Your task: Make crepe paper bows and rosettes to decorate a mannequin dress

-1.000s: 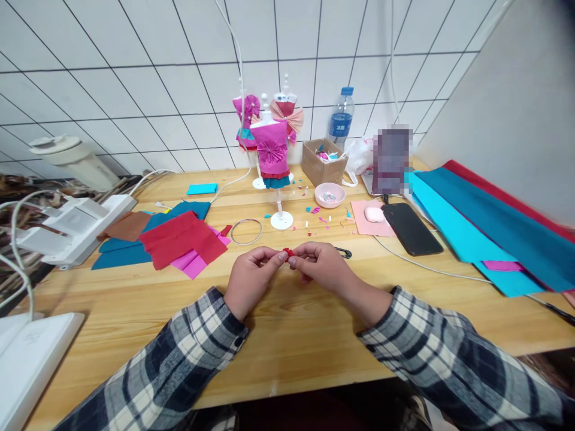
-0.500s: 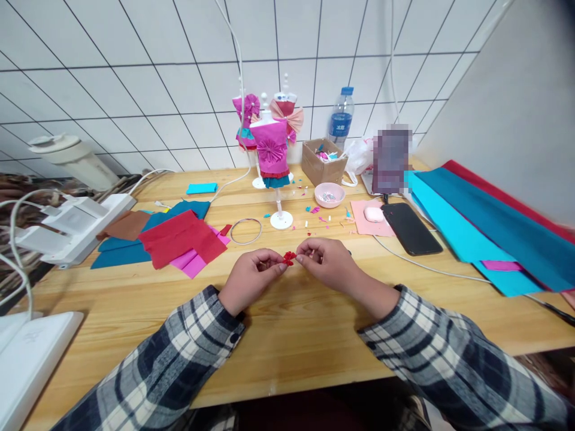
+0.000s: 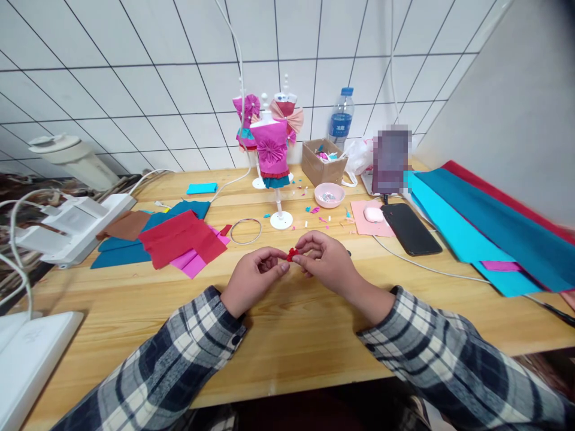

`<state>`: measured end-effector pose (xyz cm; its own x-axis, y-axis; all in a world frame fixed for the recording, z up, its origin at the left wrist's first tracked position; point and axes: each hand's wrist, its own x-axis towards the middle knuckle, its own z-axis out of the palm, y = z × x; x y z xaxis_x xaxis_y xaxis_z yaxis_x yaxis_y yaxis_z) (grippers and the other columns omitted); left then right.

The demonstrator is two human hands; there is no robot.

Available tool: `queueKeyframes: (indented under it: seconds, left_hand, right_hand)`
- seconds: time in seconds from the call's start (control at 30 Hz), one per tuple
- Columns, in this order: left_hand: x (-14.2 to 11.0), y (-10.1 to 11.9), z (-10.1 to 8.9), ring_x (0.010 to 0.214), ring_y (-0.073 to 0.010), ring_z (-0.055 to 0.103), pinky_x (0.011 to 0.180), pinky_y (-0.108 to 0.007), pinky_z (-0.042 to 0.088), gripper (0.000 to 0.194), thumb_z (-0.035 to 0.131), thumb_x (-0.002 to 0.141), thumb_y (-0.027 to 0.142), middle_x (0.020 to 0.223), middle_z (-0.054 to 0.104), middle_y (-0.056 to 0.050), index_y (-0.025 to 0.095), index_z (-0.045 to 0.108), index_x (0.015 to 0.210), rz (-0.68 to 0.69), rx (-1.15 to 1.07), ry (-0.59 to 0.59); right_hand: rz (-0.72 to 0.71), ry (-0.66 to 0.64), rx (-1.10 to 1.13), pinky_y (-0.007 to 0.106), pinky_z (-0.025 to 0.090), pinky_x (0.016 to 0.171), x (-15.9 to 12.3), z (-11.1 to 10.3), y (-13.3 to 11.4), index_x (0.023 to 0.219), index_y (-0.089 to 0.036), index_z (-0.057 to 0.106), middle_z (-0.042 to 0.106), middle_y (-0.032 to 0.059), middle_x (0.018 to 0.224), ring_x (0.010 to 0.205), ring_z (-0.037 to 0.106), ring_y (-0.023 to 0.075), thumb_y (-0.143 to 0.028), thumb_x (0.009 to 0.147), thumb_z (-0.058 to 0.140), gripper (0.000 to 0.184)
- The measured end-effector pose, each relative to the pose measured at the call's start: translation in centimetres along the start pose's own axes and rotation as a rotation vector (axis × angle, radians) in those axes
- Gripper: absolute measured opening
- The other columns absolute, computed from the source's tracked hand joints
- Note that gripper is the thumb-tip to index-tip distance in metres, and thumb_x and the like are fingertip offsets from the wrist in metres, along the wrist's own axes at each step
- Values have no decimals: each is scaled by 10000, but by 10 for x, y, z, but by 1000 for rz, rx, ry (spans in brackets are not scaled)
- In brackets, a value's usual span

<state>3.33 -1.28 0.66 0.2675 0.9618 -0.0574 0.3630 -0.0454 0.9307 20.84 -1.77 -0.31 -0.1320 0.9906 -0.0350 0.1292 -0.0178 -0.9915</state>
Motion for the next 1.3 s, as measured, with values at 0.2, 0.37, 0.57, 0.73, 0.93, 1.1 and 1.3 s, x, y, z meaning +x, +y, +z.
queueKeyframes:
  seconds: [0.2,0.37,0.57,0.73,0.93,1.1,1.3]
  left_hand:
    - [1,0,-1,727,-176,618,690,-284,479,195,669,729,368,756,690,-44,177,696,760,94,175,60]
    - [3,-6,-4,738,-186,630,701,-299,487,197,638,750,368,783,691,-55,185,709,756,81,224,-37]
    - [3,-7,-2,720,-187,614,658,-297,478,269,631,754,426,804,694,-60,191,718,853,59,348,-42]
    - [4,-7,-4,734,-181,610,672,-290,474,214,630,757,380,787,686,-56,183,710,778,102,296,35]
    - [5,-10,-5,683,-167,598,646,-288,471,211,626,771,370,749,679,-40,168,689,768,49,225,27]
    - [4,-10,-4,751,-184,581,712,-321,460,195,664,761,330,772,637,-37,188,703,888,229,448,122]
    - [6,-13,2,804,-201,576,771,-353,419,109,665,785,319,791,667,-36,242,740,807,378,691,5]
  right_hand:
    - [8,-36,-71,213,470,502,2,-1,2,786,-199,561,645,-14,716,540,582,95,-235,700,672,145]
    - [75,-119,-136,210,449,475,3,-4,4,842,-214,557,654,-25,696,525,569,98,-210,702,667,178]
    - [74,-102,-244,218,451,470,3,-7,9,874,-243,501,691,-34,732,515,583,109,-205,704,664,238]
    - [71,-105,-137,215,469,439,2,-3,6,855,-231,511,658,-28,728,517,566,107,-239,693,673,230]
    - [103,-48,-75,219,486,422,5,-2,5,840,-215,536,622,-29,715,496,536,93,-298,706,666,205]
    - [101,-68,-330,199,449,477,7,-5,12,785,-205,571,653,-29,684,537,583,98,-233,707,665,125]
    - [147,-114,-399,207,458,542,5,-5,11,769,-194,579,677,-28,679,601,625,111,-153,698,663,118]
